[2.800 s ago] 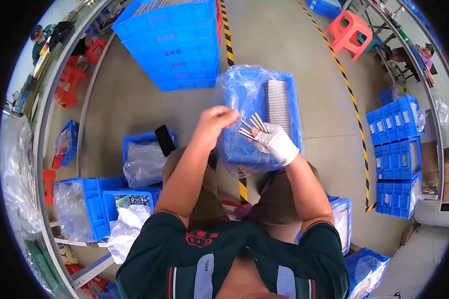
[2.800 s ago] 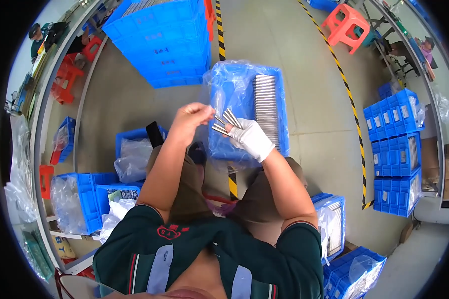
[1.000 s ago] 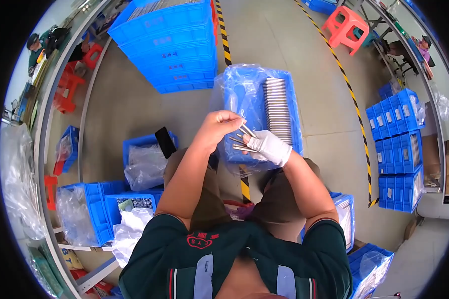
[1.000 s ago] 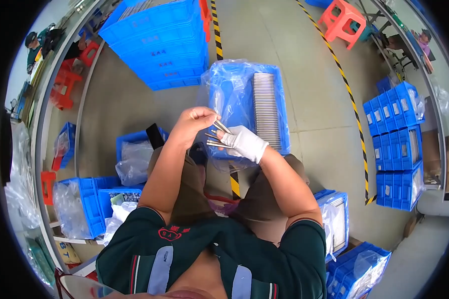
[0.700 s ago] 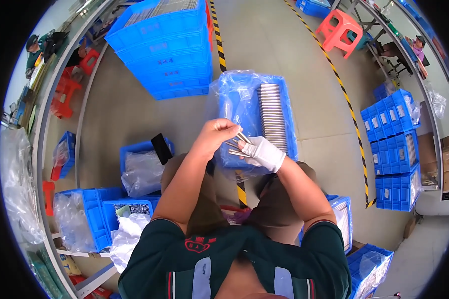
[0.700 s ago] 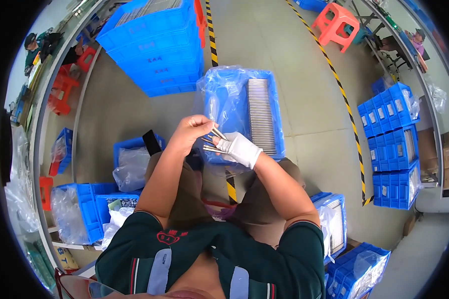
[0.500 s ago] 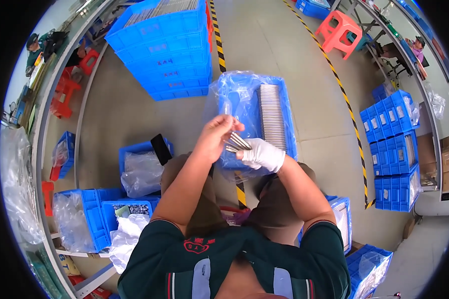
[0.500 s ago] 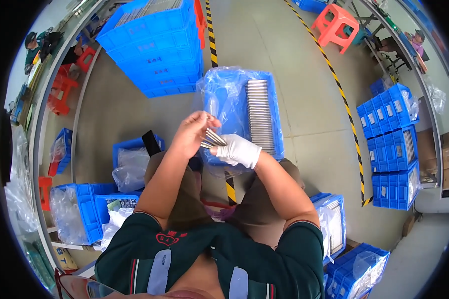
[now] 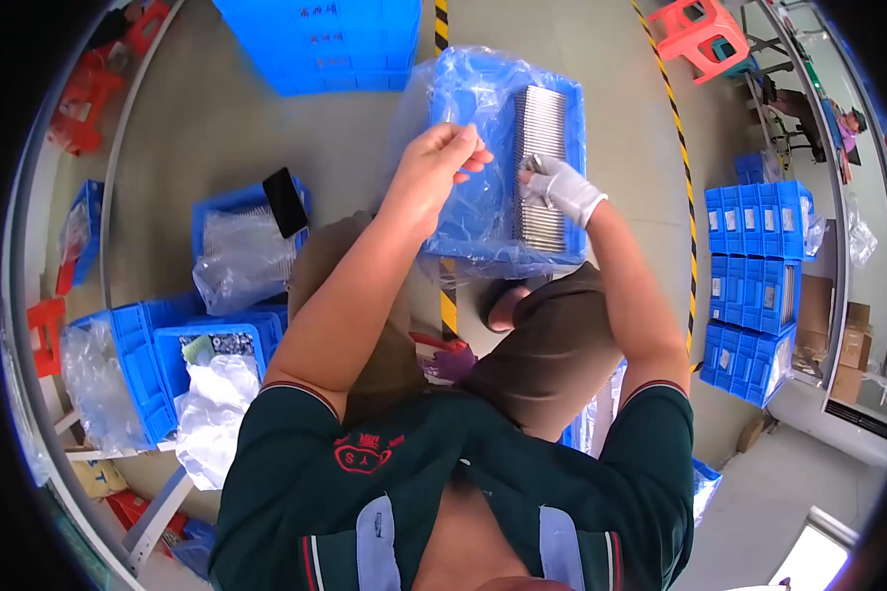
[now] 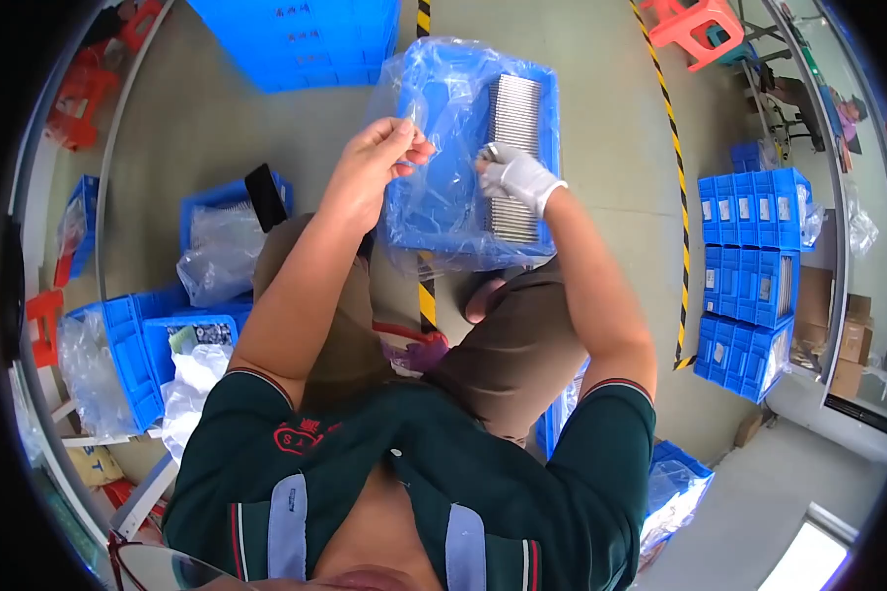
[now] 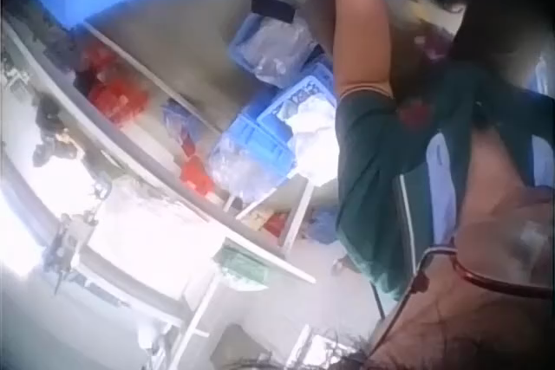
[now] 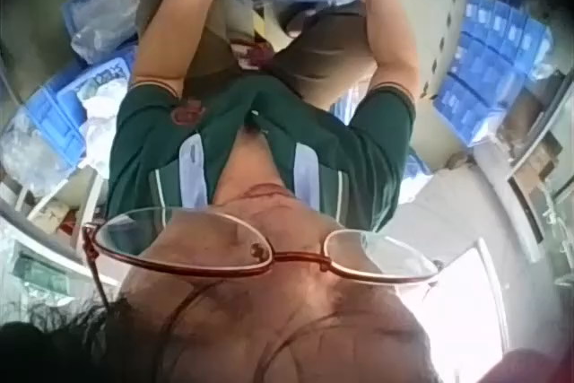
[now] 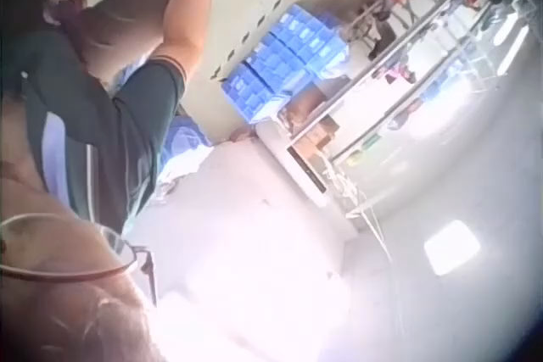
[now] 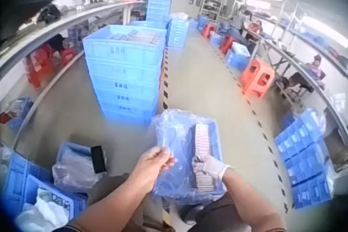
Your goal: The person assembles or sorts small metal pins into a plastic container by hand.
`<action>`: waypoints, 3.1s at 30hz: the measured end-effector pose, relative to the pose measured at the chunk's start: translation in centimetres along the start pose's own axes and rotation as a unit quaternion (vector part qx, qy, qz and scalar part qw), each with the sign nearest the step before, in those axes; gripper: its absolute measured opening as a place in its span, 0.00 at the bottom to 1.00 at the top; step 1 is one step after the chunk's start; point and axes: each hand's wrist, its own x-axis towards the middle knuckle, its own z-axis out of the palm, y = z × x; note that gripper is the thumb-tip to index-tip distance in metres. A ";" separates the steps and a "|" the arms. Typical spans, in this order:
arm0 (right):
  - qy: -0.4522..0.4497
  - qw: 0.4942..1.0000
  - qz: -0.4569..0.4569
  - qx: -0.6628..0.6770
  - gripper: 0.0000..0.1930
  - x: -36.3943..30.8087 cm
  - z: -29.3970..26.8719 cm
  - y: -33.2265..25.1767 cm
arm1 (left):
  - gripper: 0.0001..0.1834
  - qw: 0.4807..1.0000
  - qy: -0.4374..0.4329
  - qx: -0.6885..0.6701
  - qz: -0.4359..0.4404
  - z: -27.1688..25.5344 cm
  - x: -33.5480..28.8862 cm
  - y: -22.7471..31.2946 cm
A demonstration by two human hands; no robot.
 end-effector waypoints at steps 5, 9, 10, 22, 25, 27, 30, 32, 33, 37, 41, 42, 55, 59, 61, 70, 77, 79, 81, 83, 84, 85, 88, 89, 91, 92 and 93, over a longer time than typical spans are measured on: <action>-0.016 0.991 0.073 -0.109 0.06 1.8 -2.0 5.4 | 0.14 0.996 -0.048 -0.049 -0.056 -0.3 -0.6 0.3; -0.033 0.959 0.068 -0.275 0.08 1.6 -2.4 8.2 | 0.14 0.997 -0.054 -0.034 -0.045 0.2 -0.8 0.8; -0.043 0.922 0.045 -0.382 0.08 1.5 -2.4 8.1 | 0.13 0.997 -0.060 -0.035 -0.043 0.3 -0.8 0.8; -0.032 0.750 0.024 -0.660 0.09 -0.6 0.4 6.7 | 0.13 0.997 -0.050 -0.039 -0.040 0.5 -0.5 0.4; 0.003 0.728 0.033 -0.685 0.09 -1.0 0.8 6.3 | 0.13 0.997 -0.052 -0.040 -0.037 0.3 -0.5 0.3; 0.032 0.726 0.008 -0.687 0.09 -1.0 0.7 6.5 | 0.13 0.997 -0.047 -0.042 -0.038 0.3 -0.5 0.5; 0.054 0.722 0.014 -0.690 0.09 -0.8 0.4 6.6 | 0.13 0.997 -0.045 -0.045 -0.037 0.3 -0.4 0.5; 0.056 0.735 0.006 -0.675 0.09 -0.7 0.1 6.5 | 0.13 0.997 -0.046 -0.045 -0.034 0.3 -0.5 0.5; 0.059 0.749 -0.001 -0.660 0.09 -0.7 0.0 6.5 | 0.13 0.997 -0.044 -0.044 -0.036 0.3 -0.5 0.5; 0.061 0.749 0.013 -0.660 0.09 -0.5 -0.3 6.4 | 0.13 0.998 -0.040 -0.041 -0.035 0.2 -0.5 0.6; 0.046 0.755 0.029 -0.653 0.10 -0.4 -0.4 6.3 | 0.13 0.998 -0.040 -0.045 -0.033 0.1 -0.6 0.6; 0.048 0.753 0.025 -0.656 0.10 -0.4 -0.5 6.4 | 0.13 0.997 -0.042 -0.049 -0.031 0.1 -0.6 0.6; 0.066 0.724 0.009 -0.687 0.10 0.5 -0.6 7.0 | 0.13 0.997 -0.043 -0.055 -0.030 -0.2 -0.8 0.7; 0.054 0.727 0.000 -0.684 0.09 0.4 -0.3 7.1 | 0.13 0.998 -0.037 -0.052 -0.029 -0.4 -0.9 0.8; 0.050 0.721 -0.001 -0.691 0.09 0.4 -0.2 7.0 | 0.13 0.997 -0.040 -0.057 -0.026 -0.4 -0.9 0.8; -0.046 0.618 -0.177 -0.764 0.08 0.6 1.6 5.7 | 0.13 0.997 -0.042 -0.057 -0.022 -0.2 -0.8 0.8; -0.127 0.511 -0.151 -0.836 0.10 -0.5 3.0 5.3 | 0.13 0.997 -0.048 -0.051 -0.020 -0.7 -1.2 0.7; -0.123 0.512 -0.147 -0.837 0.11 -0.6 3.5 5.4 | 0.13 0.998 -0.042 -0.048 -0.029 -0.6 -1.1 0.8; -0.160 0.483 -0.161 -0.846 0.10 -0.8 3.6 5.9 | 0.13 0.997 -0.053 -0.045 -0.023 -0.5 -1.0 0.7; -0.172 0.481 -0.136 -0.849 0.10 -1.3 3.8 5.0 | 0.13 0.997 -0.060 -0.045 -0.018 -0.5 -1.0 0.9; -0.192 0.472 -0.118 -0.852 0.10 -1.5 3.7 4.8 | 0.13 0.997 -0.055 -0.045 -0.020 -0.5 -0.7 0.5; -0.153 0.490 -0.144 -0.846 0.10 -1.2 3.2 5.9 | 0.13 0.997 -0.058 -0.048 -0.020 -0.4 -0.5 0.2; 0.028 0.623 -0.231 -0.747 0.11 -1.5 1.7 4.5 | 0.12 0.997 -0.054 -0.052 -0.036 -1.1 -0.2 -0.1; 0.130 0.659 -0.219 -0.708 0.11 -2.1 0.1 3.2 | 0.12 0.996 -0.054 -0.056 -0.032 -1.2 0.0 0.0; 0.287 0.713 -0.245 -0.592 0.11 -5.9 -2.3 1.2 | 0.11 0.996 -0.050 -0.061 -0.032 -1.6 0.1 0.1; 0.344 0.729 -0.285 -0.519 0.11 -9.1 -3.7 1.2 | 0.11 0.996 -0.048 -0.062 -0.032 -1.6 0.1 0.3; 0.406 0.739 -0.248 -0.477 0.11 -12.2 -4.7 3.2 | 0.11 0.995 -0.060 -0.067 -0.044 -1.3 0.2 0.3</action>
